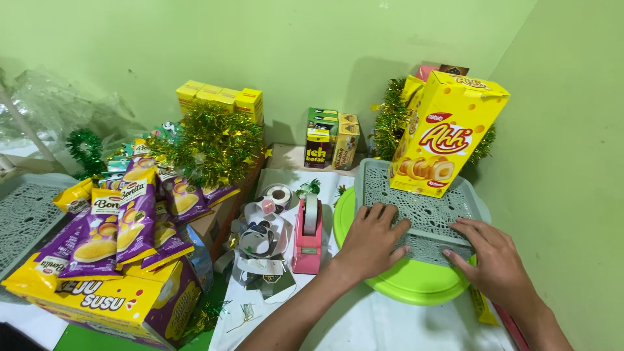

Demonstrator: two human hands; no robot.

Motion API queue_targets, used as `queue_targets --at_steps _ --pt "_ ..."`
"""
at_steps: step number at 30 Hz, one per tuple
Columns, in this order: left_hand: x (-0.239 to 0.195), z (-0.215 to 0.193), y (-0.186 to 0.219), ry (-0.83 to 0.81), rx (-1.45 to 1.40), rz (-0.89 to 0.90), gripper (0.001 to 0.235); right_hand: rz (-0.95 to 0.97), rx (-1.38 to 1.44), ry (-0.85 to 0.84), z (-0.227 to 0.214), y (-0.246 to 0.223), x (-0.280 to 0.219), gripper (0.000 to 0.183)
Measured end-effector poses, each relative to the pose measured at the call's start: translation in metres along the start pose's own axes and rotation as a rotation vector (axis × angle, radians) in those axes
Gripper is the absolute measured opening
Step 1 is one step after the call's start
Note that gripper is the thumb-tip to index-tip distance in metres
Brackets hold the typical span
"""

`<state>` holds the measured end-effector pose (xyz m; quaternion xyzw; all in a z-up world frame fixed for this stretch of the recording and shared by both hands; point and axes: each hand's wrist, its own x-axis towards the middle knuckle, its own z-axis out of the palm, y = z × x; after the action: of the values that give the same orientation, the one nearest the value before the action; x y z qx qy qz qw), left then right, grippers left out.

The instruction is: Arranging various snack boxes and drink cartons into a plastic basket to create a gift hamper

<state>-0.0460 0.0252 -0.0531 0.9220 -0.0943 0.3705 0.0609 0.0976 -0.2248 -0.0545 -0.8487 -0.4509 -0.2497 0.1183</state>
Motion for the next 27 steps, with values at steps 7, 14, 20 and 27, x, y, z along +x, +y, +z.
queue_targets --at_steps 7,14,20,27 --pt "0.002 -0.004 -0.004 -0.05 -0.059 0.025 0.045 0.029 0.007 -0.081 -0.019 -0.009 0.006 0.065" --pt "0.028 -0.059 -0.04 -0.073 -0.371 -0.164 0.027 -0.013 0.194 -0.025 -0.078 -0.121 0.096 0.043" --pt "0.037 -0.037 -0.157 0.092 -0.455 -0.483 0.019 -0.04 0.262 -0.132 -0.012 -0.151 0.223 0.013" --pt "0.038 0.002 -0.259 -0.003 -0.383 -0.803 0.018 0.076 0.09 -0.316 0.098 -0.113 0.319 0.019"
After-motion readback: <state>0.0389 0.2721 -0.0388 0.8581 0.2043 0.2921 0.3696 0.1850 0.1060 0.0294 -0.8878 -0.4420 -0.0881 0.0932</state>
